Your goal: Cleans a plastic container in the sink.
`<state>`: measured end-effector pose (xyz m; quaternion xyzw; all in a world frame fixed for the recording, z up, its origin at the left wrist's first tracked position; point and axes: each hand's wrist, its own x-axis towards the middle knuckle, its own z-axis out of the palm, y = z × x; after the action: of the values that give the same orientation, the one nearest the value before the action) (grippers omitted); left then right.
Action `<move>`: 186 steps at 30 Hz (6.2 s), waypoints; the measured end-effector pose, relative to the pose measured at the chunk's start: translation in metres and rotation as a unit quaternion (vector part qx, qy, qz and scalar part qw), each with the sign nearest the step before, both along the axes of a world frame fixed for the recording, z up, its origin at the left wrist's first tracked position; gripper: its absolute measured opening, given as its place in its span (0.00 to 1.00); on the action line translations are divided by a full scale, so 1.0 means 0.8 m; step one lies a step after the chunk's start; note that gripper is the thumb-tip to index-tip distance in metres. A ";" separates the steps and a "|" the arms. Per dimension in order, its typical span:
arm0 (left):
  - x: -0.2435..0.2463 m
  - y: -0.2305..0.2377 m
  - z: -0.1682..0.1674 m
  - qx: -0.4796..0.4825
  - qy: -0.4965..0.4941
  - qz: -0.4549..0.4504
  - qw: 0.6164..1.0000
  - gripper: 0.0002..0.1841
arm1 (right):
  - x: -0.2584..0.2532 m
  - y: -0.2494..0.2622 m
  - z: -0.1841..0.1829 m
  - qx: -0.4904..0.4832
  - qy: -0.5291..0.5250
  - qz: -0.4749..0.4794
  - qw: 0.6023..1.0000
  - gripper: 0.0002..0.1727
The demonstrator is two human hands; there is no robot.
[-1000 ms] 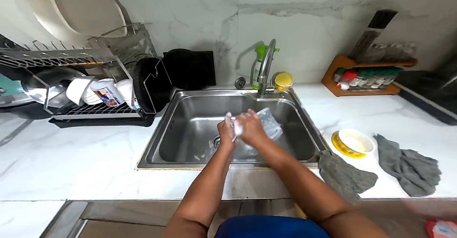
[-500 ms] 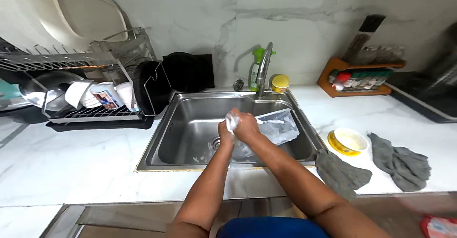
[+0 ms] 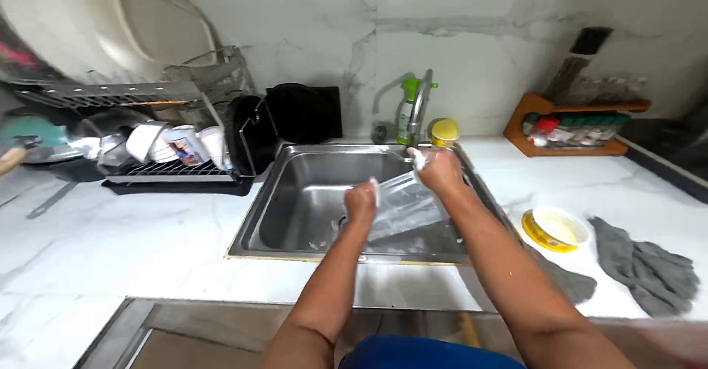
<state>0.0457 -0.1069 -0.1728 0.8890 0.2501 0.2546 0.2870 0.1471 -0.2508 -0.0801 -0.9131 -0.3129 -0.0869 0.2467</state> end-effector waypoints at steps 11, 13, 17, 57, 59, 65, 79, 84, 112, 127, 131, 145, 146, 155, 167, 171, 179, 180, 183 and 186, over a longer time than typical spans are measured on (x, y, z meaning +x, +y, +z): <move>-0.017 -0.002 0.001 -0.289 -0.259 -0.054 0.920 0.18 | 0.042 -0.030 -0.075 0.296 0.153 0.031 0.942 0.28; -0.020 0.004 0.006 -0.268 -0.212 -0.041 0.939 0.20 | 0.039 -0.020 -0.063 0.323 0.154 0.026 0.933 0.29; -0.035 0.029 0.016 -0.198 -0.146 -0.016 0.969 0.21 | 0.007 0.012 -0.006 0.232 0.075 0.090 0.966 0.24; 0.014 0.037 -0.041 -0.222 0.159 0.111 0.956 0.21 | -0.054 0.069 -0.137 -0.123 -0.100 0.295 0.942 0.23; 0.020 0.032 -0.047 -0.211 0.146 0.097 0.962 0.19 | -0.026 0.074 -0.127 -0.112 -0.041 0.298 0.947 0.23; 0.017 0.036 -0.042 -0.196 0.175 0.092 0.961 0.20 | 0.074 0.078 -0.202 0.175 0.107 0.177 0.963 0.28; 0.012 0.072 -0.056 -0.246 0.247 0.197 0.916 0.21 | -0.026 0.102 -0.167 0.024 0.255 0.256 0.932 0.30; 0.010 0.088 -0.056 -0.230 0.294 0.210 0.904 0.21 | 0.071 0.055 -0.246 -0.115 0.246 0.192 0.943 0.33; 0.023 0.109 -0.067 -0.183 0.331 0.162 0.912 0.21 | 0.032 0.149 -0.200 -0.017 0.204 0.224 0.953 0.36; 0.005 0.060 -0.026 -0.244 0.062 0.131 0.959 0.19 | -0.045 0.042 -0.100 0.076 0.308 0.100 0.943 0.24; 0.010 0.027 0.051 -0.292 -0.041 -0.010 0.955 0.15 | 0.001 -0.085 -0.063 0.147 0.174 0.029 0.973 0.21; 0.131 -0.083 -0.100 -0.110 0.354 -0.254 0.893 0.22 | 0.118 -0.176 -0.039 -0.046 0.075 -0.011 0.996 0.22; 0.135 -0.075 -0.105 -0.144 0.351 -0.263 0.887 0.22 | 0.136 -0.142 -0.039 -0.051 0.114 0.018 0.992 0.23; 0.108 -0.021 -0.099 -0.106 0.225 -0.190 0.950 0.16 | 0.270 0.061 -0.111 0.178 0.411 -0.023 0.894 0.18; 0.138 -0.032 -0.096 -0.582 -0.065 -0.054 0.808 0.15 | 0.080 0.055 -0.108 0.280 0.460 0.142 0.830 0.15; 0.096 -0.049 -0.079 -0.324 0.111 -0.140 0.929 0.24 | 0.059 0.076 -0.111 0.281 0.513 0.068 0.808 0.21; 0.036 -0.075 -0.071 -0.047 0.367 -0.265 0.890 0.20 | 0.059 0.063 -0.095 0.173 0.472 0.153 0.851 0.18; 0.059 -0.064 -0.076 -0.054 0.372 -0.265 0.888 0.22 | 0.063 0.060 -0.089 0.161 0.479 0.170 0.846 0.16; 0.077 -0.031 -0.034 -0.116 0.265 -0.260 0.921 0.25 | 0.055 0.048 -0.048 0.074 0.447 0.175 0.874 0.10; 0.066 -0.002 0.040 -0.161 0.136 -0.267 0.940 0.22 | 0.034 0.046 -0.012 0.079 0.380 0.144 0.910 0.13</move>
<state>0.0984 -0.1087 -0.1407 0.8912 0.0775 0.0019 0.4470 0.1743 -0.2138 -0.0896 -0.7994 -0.3158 0.2790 0.4282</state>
